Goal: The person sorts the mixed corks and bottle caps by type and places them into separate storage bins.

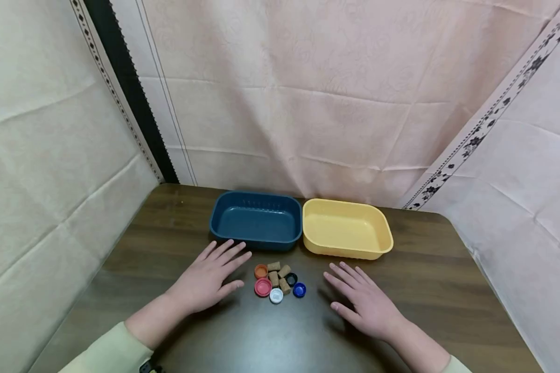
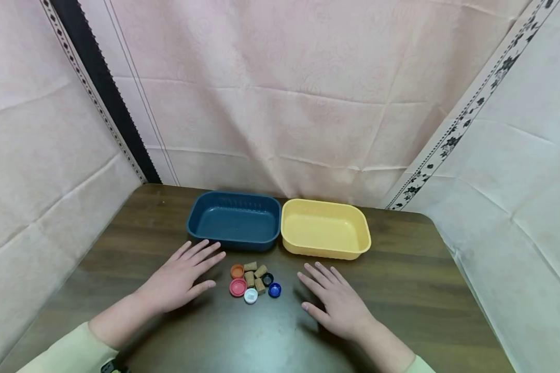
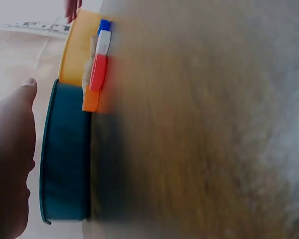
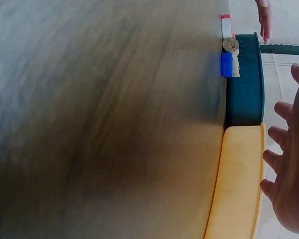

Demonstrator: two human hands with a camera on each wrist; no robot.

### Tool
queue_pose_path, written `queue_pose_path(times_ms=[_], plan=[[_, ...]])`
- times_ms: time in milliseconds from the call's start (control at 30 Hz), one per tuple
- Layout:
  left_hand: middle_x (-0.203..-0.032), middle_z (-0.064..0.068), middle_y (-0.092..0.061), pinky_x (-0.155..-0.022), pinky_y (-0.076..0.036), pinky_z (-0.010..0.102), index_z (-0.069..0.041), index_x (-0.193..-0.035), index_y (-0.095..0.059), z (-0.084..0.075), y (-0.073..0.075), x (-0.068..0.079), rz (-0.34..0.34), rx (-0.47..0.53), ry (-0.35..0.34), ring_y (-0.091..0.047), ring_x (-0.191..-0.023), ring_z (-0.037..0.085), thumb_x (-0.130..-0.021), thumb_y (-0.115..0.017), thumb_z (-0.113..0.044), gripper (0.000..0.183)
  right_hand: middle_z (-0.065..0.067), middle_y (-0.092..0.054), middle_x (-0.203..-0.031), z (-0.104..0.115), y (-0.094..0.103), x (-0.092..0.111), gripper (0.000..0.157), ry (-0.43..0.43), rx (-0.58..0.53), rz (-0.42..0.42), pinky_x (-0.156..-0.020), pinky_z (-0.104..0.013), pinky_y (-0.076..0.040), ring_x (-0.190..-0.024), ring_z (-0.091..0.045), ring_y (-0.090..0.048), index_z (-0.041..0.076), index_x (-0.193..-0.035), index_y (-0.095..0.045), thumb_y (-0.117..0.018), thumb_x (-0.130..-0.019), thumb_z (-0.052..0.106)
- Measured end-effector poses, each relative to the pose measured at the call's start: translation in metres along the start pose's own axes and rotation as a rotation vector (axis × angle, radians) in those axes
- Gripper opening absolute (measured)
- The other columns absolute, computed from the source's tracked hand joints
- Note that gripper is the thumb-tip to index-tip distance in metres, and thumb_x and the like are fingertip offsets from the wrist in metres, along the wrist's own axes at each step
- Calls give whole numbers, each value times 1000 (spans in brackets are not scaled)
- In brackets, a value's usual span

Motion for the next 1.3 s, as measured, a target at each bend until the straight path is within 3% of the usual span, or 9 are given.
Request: queue_pose_path(times_ms=[233, 433, 633, 767, 1033, 1300], plan=[[-163, -3, -26, -119, -11, 57, -31, -156, -32, 18, 4, -4, -69, -23, 44, -18, -150, 26, -97, -53, -57, 68, -1, -35, -159, 6, -3, -6, 57, -6, -31, 25, -117, -53, -25, -147, -27, -28, 21, -150, -46, -59, -98, 41], [-163, 0, -26, -118, -12, 59, -29, -156, -33, 37, 4, -10, -75, -30, 97, -19, -150, 30, -98, -52, -56, 67, 1, -38, -158, 6, -9, -12, 54, -55, -55, 91, -117, -49, -27, -147, -23, -29, 25, -150, -46, -54, -101, 44], [-163, 1, -24, -118, -11, 59, -27, -157, -32, 50, 5, -14, -86, -34, 133, -18, -150, 31, -98, -52, -57, 69, 0, -45, -153, 10, -12, -18, 51, -67, -60, 100, -114, -48, -33, -143, -21, -37, 23, -147, -50, -54, -101, 44], [-164, 2, -23, -119, -9, 59, -27, -157, -31, 57, 6, -18, -91, -40, 146, -16, -150, 32, -98, -50, -57, 69, -1, -52, -145, 13, -11, -22, 49, -80, -62, 69, -109, -48, -40, -135, -20, -46, 23, -144, -54, -58, -99, 43], [-164, 3, -23, -118, -11, 59, -27, -157, -31, 62, 8, -28, -102, -38, 156, -16, -150, 32, -99, -49, -57, 68, 4, -62, -127, 11, -11, -33, 45, -199, -146, 56, -96, -45, -50, -115, -14, -58, 22, -137, -59, -65, -96, 40], [-164, 3, -24, -118, -12, 60, -28, -156, -32, 63, 7, -32, -106, -56, 158, -17, -150, 34, -99, -50, -55, 66, 8, -65, -105, 13, -22, -42, 43, -230, -199, 120, -84, -39, -55, -90, -6, -59, 20, -136, -59, -62, -98, 39]])
Point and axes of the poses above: each hand's wrist, its own x-axis away from the middle knuckle, its own y-axis out of the back of the hand, z = x × y, the point moved 8 cm from there along -x, towards the middle knuckle
